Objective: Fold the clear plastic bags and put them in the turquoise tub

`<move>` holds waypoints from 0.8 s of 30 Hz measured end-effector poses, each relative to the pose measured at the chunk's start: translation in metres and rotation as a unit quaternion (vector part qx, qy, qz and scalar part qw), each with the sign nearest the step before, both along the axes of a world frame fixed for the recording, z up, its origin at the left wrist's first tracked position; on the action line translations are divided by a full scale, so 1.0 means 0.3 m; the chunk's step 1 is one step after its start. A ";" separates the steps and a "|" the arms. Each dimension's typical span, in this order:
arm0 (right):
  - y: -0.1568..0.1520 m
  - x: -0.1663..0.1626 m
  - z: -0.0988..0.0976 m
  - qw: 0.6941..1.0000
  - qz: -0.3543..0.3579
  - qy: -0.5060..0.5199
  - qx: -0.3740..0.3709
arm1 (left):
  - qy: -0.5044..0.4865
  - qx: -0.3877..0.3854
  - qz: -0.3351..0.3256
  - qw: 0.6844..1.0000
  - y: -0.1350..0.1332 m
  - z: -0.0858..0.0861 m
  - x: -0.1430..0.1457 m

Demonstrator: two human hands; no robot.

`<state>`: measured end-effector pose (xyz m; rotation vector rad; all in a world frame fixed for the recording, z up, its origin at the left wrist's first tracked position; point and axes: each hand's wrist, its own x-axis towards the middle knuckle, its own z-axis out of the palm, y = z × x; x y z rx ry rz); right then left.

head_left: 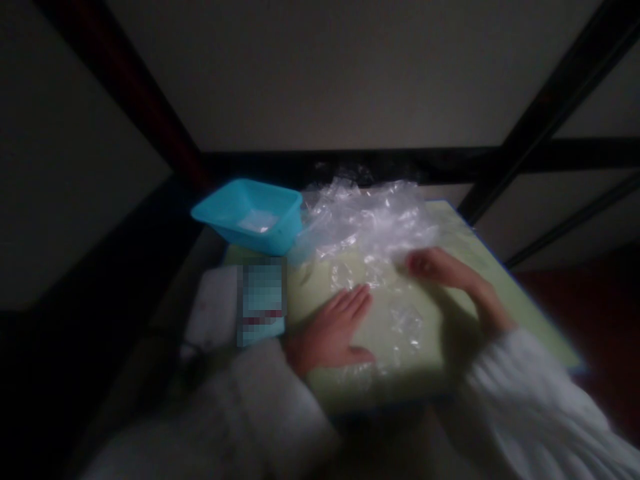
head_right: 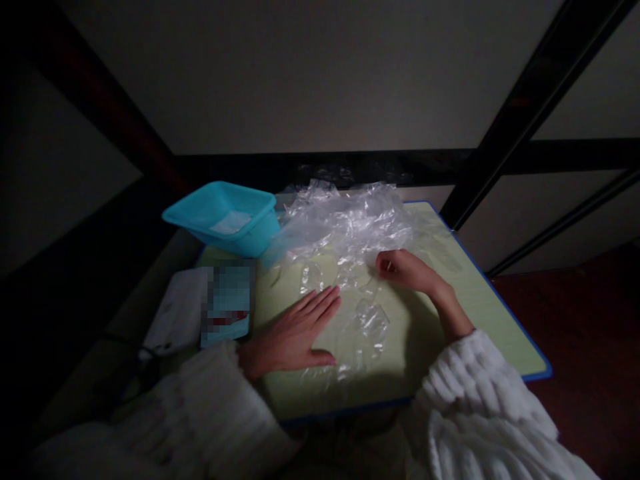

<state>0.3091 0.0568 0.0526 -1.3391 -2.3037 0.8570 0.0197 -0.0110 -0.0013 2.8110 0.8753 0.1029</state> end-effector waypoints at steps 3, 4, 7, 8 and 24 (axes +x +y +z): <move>0.015 0.020 -0.009 0.998 -0.051 -0.007 0.035 | -0.004 0.002 -0.005 1.000 0.005 -0.004 -0.006; 0.012 0.020 -0.005 0.998 -0.048 -0.006 0.034 | -0.005 0.004 -0.005 1.000 0.006 -0.002 -0.006; -0.012 -0.001 0.014 1.000 0.014 -0.003 -0.006 | -0.015 0.012 -0.007 1.000 0.002 0.015 0.000; -0.021 -0.011 0.019 0.999 0.040 -0.002 -0.026 | -0.020 0.015 -0.009 1.000 -0.002 0.023 0.004; -0.030 -0.049 -0.008 0.960 0.194 0.016 -0.202 | -0.038 -0.019 -0.035 0.998 -0.039 -0.004 0.035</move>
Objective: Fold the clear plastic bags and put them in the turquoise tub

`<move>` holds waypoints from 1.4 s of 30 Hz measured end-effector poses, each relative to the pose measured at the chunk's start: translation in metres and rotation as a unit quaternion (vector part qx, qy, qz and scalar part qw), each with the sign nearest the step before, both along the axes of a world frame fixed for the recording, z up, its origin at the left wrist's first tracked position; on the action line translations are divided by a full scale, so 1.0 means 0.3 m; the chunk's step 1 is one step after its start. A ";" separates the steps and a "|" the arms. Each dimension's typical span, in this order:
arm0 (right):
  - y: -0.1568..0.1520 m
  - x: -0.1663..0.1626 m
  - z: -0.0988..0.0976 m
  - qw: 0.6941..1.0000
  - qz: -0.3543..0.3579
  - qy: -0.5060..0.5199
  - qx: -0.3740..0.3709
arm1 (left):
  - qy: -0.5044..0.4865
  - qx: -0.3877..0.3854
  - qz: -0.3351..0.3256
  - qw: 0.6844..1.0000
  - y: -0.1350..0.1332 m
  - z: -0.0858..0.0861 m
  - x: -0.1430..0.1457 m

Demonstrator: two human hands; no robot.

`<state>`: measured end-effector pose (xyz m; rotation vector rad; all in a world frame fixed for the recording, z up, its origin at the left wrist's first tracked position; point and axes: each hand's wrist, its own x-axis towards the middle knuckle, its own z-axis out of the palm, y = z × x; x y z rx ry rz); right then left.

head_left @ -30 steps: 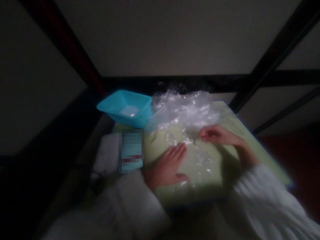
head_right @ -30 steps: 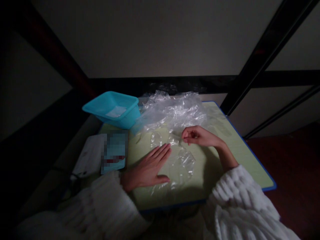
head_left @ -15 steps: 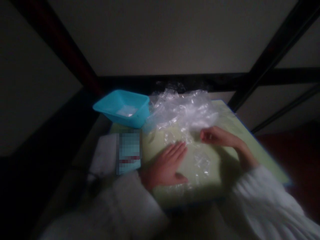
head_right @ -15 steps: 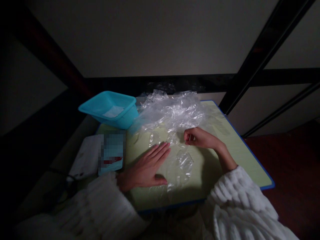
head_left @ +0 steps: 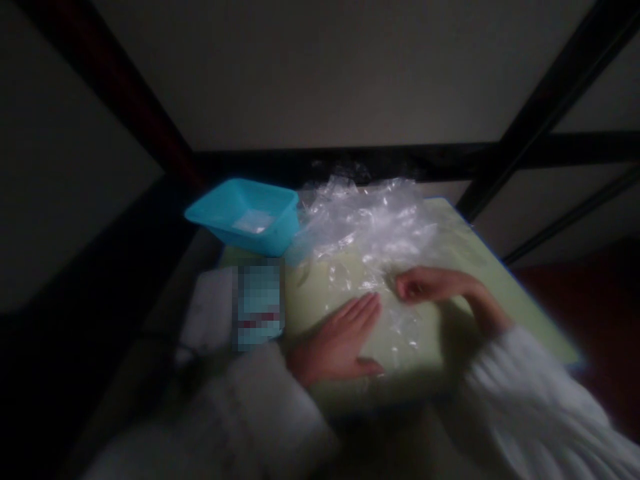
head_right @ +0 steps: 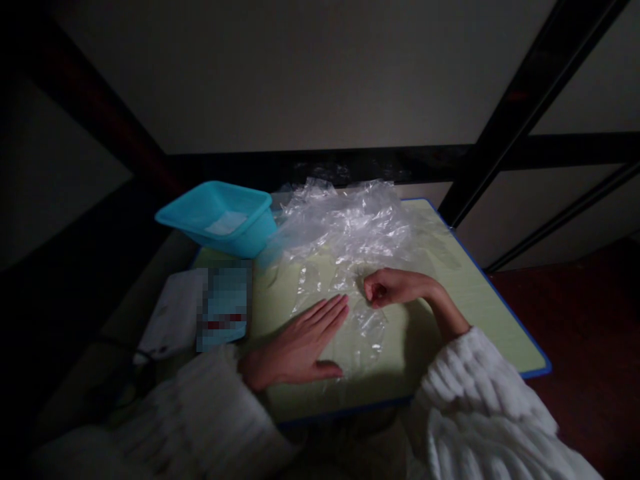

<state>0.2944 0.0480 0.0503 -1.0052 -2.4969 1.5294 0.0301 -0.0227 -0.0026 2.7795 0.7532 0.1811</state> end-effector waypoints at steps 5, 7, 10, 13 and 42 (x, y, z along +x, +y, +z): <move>0.000 0.016 0.005 0.999 -0.041 -0.003 0.023 | 0.014 -0.001 0.002 1.000 -0.001 0.011 0.001; -0.002 0.017 0.010 0.999 -0.046 0.000 0.014 | 0.012 0.000 0.001 1.000 -0.001 0.008 0.000; -0.006 0.007 0.017 0.999 -0.024 0.012 -0.022 | -0.002 0.003 -0.003 1.000 0.000 0.001 -0.002; -0.010 -0.008 0.021 0.999 -0.008 0.026 -0.044 | -0.004 0.001 -0.002 1.000 0.001 0.000 -0.002; -0.019 0.112 0.057 0.977 -0.178 -0.011 0.117 | 0.008 -0.021 -0.020 1.000 0.019 0.015 -0.019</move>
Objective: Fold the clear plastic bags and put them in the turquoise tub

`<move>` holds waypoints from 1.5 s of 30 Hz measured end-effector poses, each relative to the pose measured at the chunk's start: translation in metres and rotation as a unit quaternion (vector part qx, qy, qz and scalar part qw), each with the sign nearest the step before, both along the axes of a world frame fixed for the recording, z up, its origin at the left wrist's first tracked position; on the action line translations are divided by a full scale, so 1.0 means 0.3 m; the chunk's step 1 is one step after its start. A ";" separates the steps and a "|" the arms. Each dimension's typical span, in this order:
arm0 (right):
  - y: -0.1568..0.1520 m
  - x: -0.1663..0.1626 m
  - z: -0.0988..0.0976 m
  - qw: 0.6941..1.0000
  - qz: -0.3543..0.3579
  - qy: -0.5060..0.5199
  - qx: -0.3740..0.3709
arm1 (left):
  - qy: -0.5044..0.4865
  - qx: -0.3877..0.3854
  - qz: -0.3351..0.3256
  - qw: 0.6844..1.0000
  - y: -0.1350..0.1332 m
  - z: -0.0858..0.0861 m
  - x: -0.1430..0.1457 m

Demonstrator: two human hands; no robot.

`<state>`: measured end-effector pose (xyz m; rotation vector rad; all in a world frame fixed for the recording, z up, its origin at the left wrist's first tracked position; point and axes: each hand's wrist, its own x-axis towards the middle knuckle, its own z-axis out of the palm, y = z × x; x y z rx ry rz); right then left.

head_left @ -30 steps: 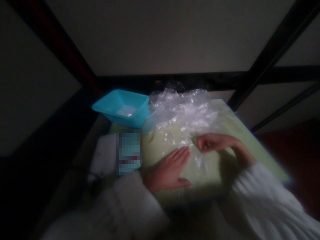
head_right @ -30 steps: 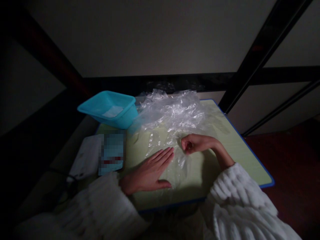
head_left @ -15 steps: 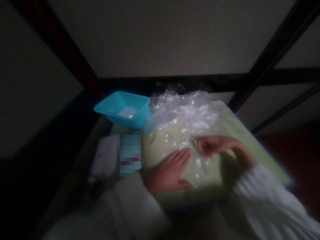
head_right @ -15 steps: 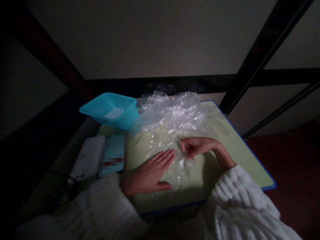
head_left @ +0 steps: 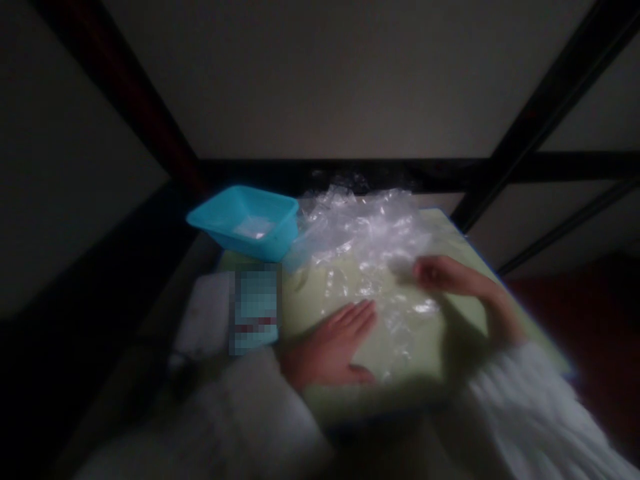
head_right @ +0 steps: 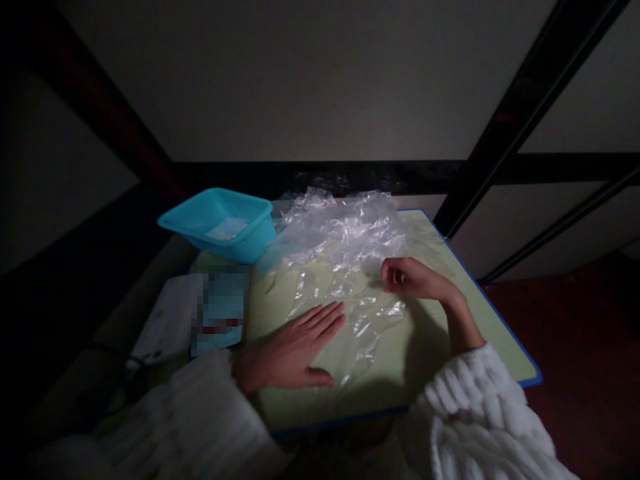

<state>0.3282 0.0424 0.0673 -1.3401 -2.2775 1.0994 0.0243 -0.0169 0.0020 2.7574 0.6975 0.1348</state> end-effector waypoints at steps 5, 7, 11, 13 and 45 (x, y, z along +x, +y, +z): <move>-0.023 -0.134 -0.007 0.990 0.127 0.039 -0.053 | -0.028 -0.015 -0.016 0.999 0.020 -0.003 -0.020; -0.032 -0.164 -0.016 0.975 0.187 0.055 -0.104 | -0.033 -0.023 -0.023 0.999 0.029 0.000 -0.028; -0.035 -0.183 -0.042 0.954 0.236 0.089 -0.164 | -0.031 -0.031 -0.033 0.998 0.042 0.008 -0.041; -0.034 -0.185 -0.053 0.946 0.251 0.086 -0.187 | -0.027 -0.032 -0.037 0.998 0.045 0.011 -0.046; -0.031 -0.176 -0.055 0.991 0.056 0.104 0.063 | -0.030 -0.039 -0.085 0.995 0.032 0.048 -0.060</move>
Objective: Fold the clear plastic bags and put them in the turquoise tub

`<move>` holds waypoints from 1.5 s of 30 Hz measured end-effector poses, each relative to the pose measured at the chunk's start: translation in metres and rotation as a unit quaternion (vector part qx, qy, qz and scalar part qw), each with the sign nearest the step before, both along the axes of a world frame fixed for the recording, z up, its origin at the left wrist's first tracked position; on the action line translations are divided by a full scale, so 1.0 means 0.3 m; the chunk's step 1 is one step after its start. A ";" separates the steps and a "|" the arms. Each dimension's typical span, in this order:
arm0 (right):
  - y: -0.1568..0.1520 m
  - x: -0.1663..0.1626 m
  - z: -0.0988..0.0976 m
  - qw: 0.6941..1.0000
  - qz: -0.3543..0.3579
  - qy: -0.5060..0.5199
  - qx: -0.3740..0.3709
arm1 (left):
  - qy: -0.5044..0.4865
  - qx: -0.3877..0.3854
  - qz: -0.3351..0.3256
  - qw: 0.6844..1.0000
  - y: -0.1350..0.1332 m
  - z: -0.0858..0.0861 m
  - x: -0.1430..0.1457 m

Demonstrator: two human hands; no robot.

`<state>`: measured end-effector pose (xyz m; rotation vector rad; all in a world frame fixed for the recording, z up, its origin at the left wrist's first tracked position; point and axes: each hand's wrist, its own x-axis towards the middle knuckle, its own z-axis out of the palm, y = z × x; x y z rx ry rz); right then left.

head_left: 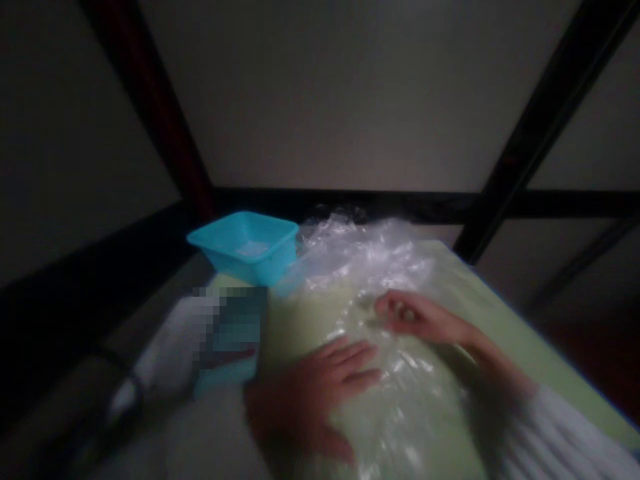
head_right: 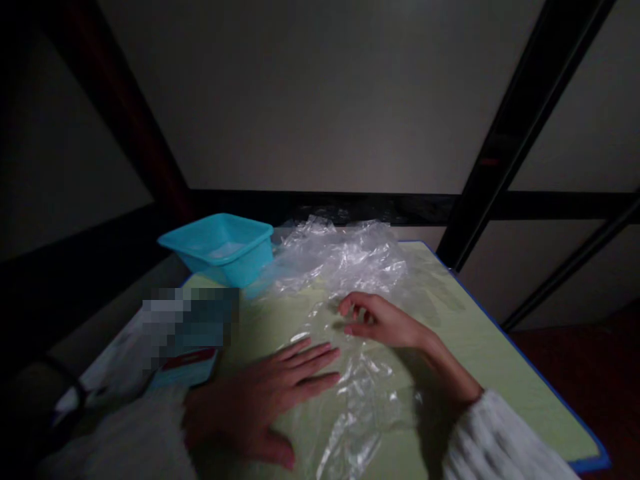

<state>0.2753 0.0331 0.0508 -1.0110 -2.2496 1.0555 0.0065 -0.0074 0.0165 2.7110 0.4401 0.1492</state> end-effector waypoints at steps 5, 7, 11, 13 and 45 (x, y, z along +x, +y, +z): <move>0.019 -0.035 -0.071 0.996 0.014 -0.042 0.081 | -0.022 -0.020 0.001 1.000 -0.007 0.003 -0.002; 0.021 -0.027 -0.079 0.996 0.017 -0.051 0.068 | -0.025 -0.024 0.002 0.999 -0.008 0.002 -0.004; 0.037 0.019 -0.076 0.994 -0.028 -0.068 0.080 | -0.020 -0.026 0.003 0.999 -0.007 -0.002 -0.007; 0.052 0.044 -0.074 0.982 -0.100 -0.090 0.131 | -0.013 -0.024 0.002 1.000 -0.006 -0.002 -0.006; 0.020 -0.085 -0.178 0.949 0.085 -0.218 0.209 | 0.010 -0.132 0.045 0.990 -0.041 0.067 -0.001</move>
